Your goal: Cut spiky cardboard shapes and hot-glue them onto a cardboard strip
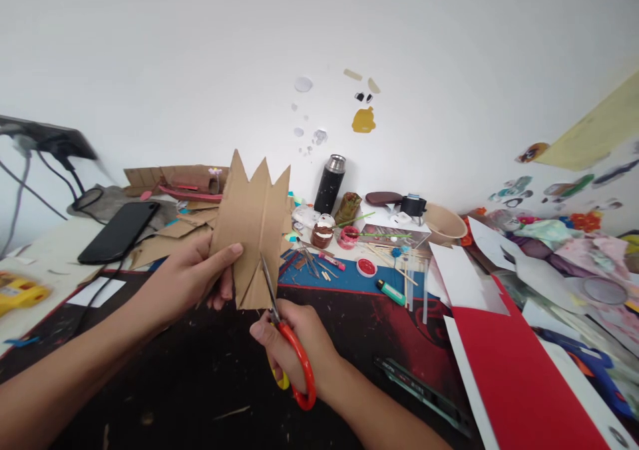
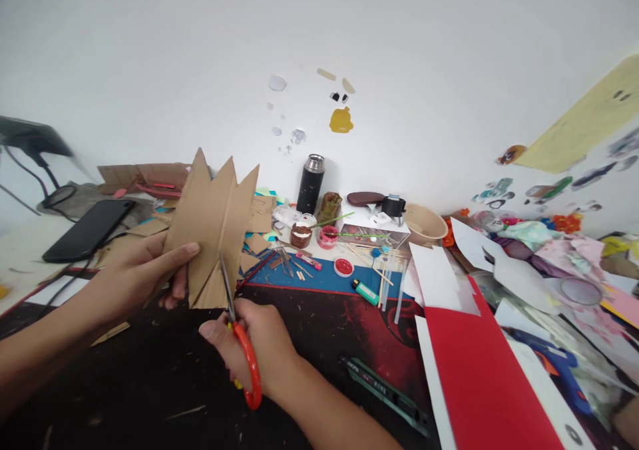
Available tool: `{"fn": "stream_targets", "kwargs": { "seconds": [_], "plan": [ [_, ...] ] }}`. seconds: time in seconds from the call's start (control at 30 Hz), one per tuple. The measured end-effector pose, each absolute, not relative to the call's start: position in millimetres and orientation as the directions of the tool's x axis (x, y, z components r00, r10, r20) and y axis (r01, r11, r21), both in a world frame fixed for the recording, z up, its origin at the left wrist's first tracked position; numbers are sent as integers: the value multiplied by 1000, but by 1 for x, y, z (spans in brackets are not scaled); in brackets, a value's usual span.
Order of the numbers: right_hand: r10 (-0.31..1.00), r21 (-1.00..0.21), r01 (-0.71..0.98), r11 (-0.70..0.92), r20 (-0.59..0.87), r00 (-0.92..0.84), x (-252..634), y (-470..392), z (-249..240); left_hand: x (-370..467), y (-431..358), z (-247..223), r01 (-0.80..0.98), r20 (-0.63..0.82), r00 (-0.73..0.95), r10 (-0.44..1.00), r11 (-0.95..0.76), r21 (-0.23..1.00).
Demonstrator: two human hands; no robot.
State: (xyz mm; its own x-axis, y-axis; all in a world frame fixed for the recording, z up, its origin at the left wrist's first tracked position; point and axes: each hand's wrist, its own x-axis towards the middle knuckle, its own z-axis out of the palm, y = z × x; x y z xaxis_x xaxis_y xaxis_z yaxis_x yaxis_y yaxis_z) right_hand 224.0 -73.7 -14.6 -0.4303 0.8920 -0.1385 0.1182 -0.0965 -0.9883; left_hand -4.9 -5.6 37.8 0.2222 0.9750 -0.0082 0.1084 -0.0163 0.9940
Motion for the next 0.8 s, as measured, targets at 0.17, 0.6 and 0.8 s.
{"fn": "stream_targets", "kwargs": {
  "seconds": [0.17, 0.6, 0.8],
  "plan": [
    [912, -988, 149, -42, -99, -399, 224, -74, -20, -6, -4, 33, 100, -15, 208, 978, -6, 995],
    [940, -965, 263, 12, -78, -331, 221, -74, -27, -5, -3, 32, 166, -61, 222, 973, 24, 986],
    [954, -944, 328, 49, -53, -295, 218, -73, -29, -1, -2, 30, 146, -62, 190, 980, 34, 989]
  ]
}}
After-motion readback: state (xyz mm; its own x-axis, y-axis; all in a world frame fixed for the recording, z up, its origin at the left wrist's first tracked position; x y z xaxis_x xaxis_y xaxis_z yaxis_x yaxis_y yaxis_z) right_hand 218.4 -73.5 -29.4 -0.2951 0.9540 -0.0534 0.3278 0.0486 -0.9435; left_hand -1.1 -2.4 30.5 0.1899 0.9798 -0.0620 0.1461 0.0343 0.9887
